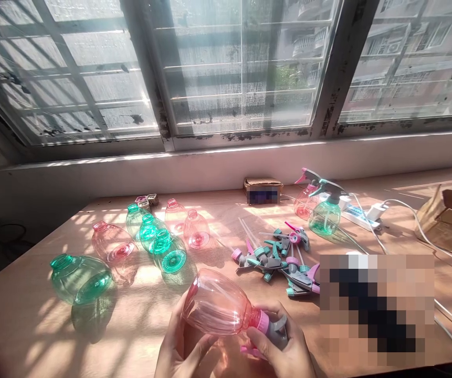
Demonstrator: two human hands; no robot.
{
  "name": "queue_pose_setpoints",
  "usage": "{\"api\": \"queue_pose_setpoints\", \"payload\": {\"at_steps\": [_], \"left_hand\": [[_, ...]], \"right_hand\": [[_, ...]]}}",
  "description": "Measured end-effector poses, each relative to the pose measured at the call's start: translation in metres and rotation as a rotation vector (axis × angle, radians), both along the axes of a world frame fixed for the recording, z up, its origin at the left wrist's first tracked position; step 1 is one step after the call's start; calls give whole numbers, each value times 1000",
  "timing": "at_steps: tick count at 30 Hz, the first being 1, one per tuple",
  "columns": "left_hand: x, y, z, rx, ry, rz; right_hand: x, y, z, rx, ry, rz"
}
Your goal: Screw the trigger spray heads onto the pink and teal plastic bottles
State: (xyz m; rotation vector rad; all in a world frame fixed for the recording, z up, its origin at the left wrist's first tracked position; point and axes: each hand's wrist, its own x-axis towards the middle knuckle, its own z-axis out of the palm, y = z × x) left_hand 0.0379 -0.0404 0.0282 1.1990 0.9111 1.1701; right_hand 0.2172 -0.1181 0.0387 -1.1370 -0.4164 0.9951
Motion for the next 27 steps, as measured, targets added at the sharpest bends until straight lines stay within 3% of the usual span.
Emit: {"api": "queue_pose_setpoints", "payload": {"at_steps": [3,8,13,19,27], "left_hand": [[1,-1,-1,-6,-83,-38],[0,5,-5,11,-28,31],[2,4,-5,53,28,57],[4,-2,2,-55,-134,-4],[11,2,-2,-66,-128,44]], "right_hand": [[-3,0,-1,4,-19,0],[-3,1,-3,-57,-19,28],[3,0,-1,-25,-23,63],[-1,0,-3,-32,-32,27],[-1,2,0,-31,-10,42]]}}
